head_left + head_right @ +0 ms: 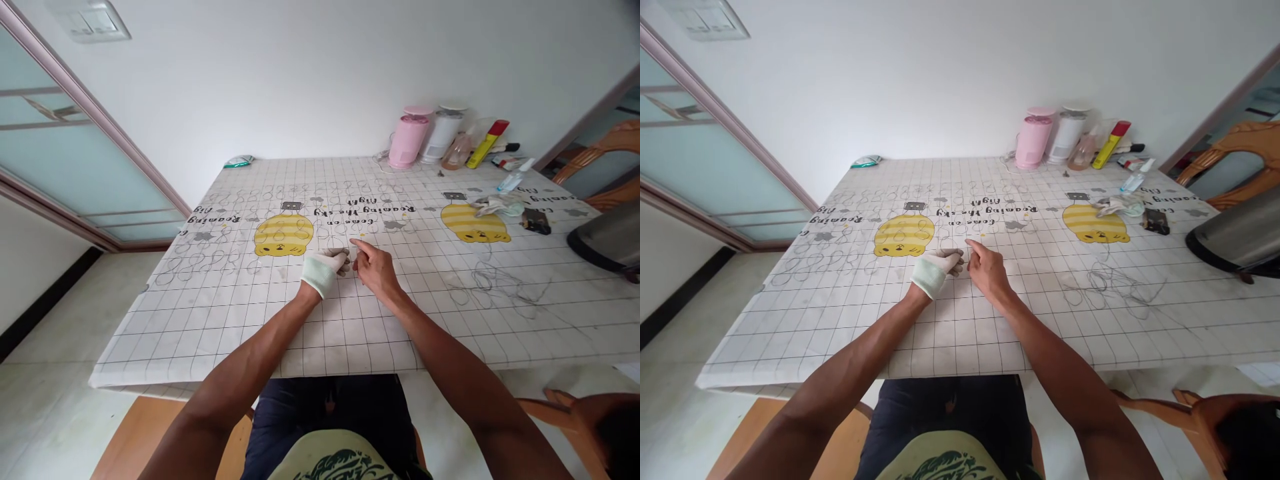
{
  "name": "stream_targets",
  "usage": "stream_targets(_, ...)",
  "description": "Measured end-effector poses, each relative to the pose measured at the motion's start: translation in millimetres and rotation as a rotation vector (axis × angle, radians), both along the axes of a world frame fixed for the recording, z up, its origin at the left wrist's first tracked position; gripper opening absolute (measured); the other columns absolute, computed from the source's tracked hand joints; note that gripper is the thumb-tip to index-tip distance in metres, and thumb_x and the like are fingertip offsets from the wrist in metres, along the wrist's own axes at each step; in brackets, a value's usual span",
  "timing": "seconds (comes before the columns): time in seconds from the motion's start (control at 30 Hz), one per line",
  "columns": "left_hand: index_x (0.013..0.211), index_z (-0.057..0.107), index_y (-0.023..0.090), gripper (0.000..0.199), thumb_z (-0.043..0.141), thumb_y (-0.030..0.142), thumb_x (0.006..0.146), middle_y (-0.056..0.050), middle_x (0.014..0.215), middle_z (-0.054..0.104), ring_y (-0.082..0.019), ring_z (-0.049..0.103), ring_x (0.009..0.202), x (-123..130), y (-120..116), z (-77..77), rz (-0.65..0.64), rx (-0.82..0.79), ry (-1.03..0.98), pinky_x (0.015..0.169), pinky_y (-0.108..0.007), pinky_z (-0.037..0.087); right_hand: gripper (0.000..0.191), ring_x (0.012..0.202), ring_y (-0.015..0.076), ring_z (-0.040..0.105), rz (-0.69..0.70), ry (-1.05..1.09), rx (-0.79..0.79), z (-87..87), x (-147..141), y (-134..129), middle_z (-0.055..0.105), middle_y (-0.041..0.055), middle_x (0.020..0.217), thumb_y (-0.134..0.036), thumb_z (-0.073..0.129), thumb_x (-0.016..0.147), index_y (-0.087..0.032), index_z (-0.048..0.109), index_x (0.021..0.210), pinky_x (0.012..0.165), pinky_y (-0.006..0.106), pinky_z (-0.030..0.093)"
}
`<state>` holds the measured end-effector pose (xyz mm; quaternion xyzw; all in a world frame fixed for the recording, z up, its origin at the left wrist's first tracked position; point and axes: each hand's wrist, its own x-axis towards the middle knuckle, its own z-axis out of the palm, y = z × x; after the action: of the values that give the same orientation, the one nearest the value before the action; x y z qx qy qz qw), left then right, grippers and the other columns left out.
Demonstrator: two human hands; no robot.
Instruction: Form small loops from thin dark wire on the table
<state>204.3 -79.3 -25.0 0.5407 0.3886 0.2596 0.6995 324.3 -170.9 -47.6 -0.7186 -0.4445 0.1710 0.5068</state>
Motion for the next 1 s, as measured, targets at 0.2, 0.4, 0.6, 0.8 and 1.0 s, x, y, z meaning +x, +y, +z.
stream_targets(0.2,0.089,0.076,0.014,0.009,0.069,0.011,0.085,-0.003,0.074,0.072,-0.011,0.064,0.061,-0.5,6.8,-7.0,-0.059,-0.006,-0.002,0.058,-0.023,0.051,0.053,0.053,0.0152,0.059,0.062,-0.008,-0.010,-0.8,3.7,-0.9,0.068,0.0023,0.071,-0.030,0.047,0.099,-0.018,0.072,0.144,0.052,0.026,0.050)
stream_targets(0.4,0.082,0.074,0.015,0.008,0.068,0.013,0.088,0.000,0.065,0.067,-0.010,0.059,0.054,2.1,12.6,-12.7,-0.128,-0.023,0.014,0.055,-0.023,0.048,0.043,0.060,0.0157,0.062,0.119,-0.101,0.016,-2.0,6.7,-2.5,0.067,0.0024,0.073,-0.027,0.048,0.096,-0.019,0.079,0.124,0.056,0.026,0.048)
stream_targets(0.6,0.084,0.076,0.014,0.007,0.070,0.011,0.085,-0.002,0.071,0.070,-0.009,0.060,0.055,3.2,15.8,-13.3,-0.164,-0.047,0.009,0.054,-0.023,0.048,0.037,0.059,0.0146,0.059,0.181,-0.095,0.008,0.0,10.9,-3.7,0.062,-0.0007,0.070,-0.026,0.047,0.097,-0.022,0.077,0.119,0.055,0.024,0.046)
stream_targets(0.8,0.083,0.077,0.015,0.010,0.069,0.009,0.083,-0.002,0.074,0.072,-0.009,0.061,0.057,0.3,15.2,-8.8,-0.171,-0.048,0.034,0.055,-0.023,0.048,0.039,0.060,0.0159,0.062,0.192,-0.116,-0.007,0.7,14.5,-4.6,0.064,0.0003,0.070,-0.035,0.045,0.104,-0.022,0.076,0.124,0.057,0.026,0.048)
stream_targets(1.0,0.080,0.076,0.014,0.014,0.066,0.007,0.084,-0.002,0.070,0.069,-0.009,0.059,0.054,0.1,15.4,-12.0,-0.194,-0.073,0.000,0.053,-0.023,0.045,0.038,0.066,0.0162,0.062,0.269,-0.235,0.044,-3.1,19.1,-6.3,0.063,-0.0004,0.072,-0.025,0.049,0.096,-0.021,0.076,0.123,0.067,0.029,0.052)
